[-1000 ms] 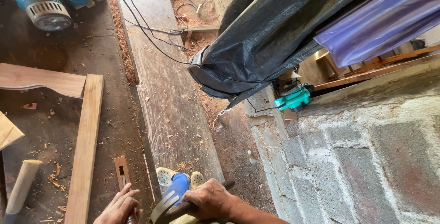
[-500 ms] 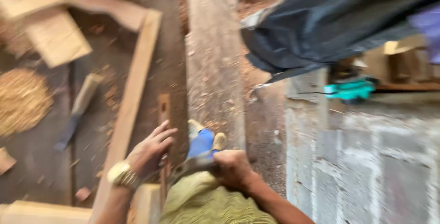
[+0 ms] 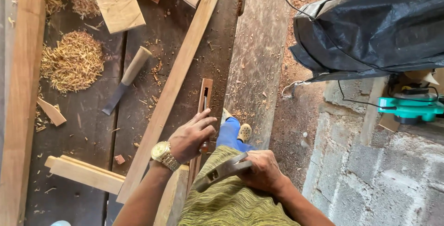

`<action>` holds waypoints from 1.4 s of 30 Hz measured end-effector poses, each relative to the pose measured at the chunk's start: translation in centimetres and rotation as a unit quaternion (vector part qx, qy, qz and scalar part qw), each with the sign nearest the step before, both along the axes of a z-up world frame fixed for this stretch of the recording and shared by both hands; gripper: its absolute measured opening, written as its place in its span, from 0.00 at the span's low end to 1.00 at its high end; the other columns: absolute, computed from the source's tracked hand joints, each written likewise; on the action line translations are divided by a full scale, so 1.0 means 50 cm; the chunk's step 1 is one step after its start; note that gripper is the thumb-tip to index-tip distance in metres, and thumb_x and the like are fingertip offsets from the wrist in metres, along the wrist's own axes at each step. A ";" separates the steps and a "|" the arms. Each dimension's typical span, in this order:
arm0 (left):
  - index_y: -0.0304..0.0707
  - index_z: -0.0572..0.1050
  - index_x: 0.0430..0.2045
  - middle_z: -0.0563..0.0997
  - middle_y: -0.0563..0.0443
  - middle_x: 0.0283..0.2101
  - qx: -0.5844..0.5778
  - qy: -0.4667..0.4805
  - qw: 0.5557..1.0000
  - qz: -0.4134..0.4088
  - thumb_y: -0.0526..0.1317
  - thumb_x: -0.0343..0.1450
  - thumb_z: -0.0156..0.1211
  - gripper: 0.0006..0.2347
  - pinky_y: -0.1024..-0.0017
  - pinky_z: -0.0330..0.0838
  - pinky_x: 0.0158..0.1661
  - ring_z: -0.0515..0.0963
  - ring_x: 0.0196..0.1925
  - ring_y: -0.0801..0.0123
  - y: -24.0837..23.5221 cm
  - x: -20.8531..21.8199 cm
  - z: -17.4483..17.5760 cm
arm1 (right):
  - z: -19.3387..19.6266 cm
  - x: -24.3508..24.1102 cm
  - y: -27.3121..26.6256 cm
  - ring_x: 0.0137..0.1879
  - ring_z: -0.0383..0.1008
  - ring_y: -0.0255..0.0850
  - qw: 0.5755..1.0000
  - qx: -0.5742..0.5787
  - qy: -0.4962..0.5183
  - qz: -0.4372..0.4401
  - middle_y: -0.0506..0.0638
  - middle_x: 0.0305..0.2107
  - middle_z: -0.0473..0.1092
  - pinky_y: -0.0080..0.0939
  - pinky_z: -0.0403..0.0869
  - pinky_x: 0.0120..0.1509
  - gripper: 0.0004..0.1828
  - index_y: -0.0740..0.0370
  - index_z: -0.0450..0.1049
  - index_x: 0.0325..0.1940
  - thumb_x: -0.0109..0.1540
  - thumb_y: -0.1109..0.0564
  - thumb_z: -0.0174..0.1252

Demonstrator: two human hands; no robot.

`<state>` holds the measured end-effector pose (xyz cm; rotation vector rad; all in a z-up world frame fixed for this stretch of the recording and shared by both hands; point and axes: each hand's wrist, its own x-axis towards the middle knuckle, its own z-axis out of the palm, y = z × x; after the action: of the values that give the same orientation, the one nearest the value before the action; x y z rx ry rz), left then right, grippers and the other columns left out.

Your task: The person works at a wooden workbench, fitting a shaped wooden piece into a slotted rail and hammering it into place. They then secure the assembly in a metal clamp, tightening the clamp by hand and tapping the wood with a hammer to seat the joints.

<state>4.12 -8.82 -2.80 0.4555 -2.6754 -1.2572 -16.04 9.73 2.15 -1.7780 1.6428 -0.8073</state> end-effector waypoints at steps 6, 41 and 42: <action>0.39 0.73 0.37 0.74 0.40 0.61 0.014 0.011 1.000 0.014 0.28 0.57 0.66 0.16 0.56 0.70 0.61 0.66 0.70 0.40 -0.007 -0.001 -0.014 | 0.024 0.000 -0.041 0.24 0.72 0.45 0.997 0.008 -0.061 0.050 0.46 0.22 0.71 0.44 0.72 0.28 0.10 0.53 0.74 0.33 0.50 0.57 0.67; 0.39 0.75 0.37 0.73 0.39 0.64 -0.077 0.071 0.994 0.042 0.33 0.61 0.67 0.13 0.53 0.64 0.68 0.66 0.73 0.45 0.038 0.029 -0.099 | -0.061 0.032 -0.009 0.19 0.71 0.43 0.977 0.050 0.180 0.103 0.49 0.15 0.69 0.47 0.71 0.27 0.14 0.56 0.67 0.23 0.61 0.52 0.58; 0.38 0.76 0.36 0.74 0.39 0.62 -0.079 0.069 0.994 0.039 0.34 0.56 0.67 0.16 0.49 0.61 0.69 0.66 0.72 0.45 0.034 0.024 -0.089 | -0.048 0.029 -0.019 0.19 0.71 0.43 0.980 0.000 0.138 0.143 0.49 0.15 0.69 0.47 0.71 0.26 0.16 0.57 0.66 0.22 0.59 0.49 0.60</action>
<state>5.33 -7.11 -7.24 0.4289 -2.5889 -1.0069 -14.61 8.79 -0.25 -2.1396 1.4988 -0.4449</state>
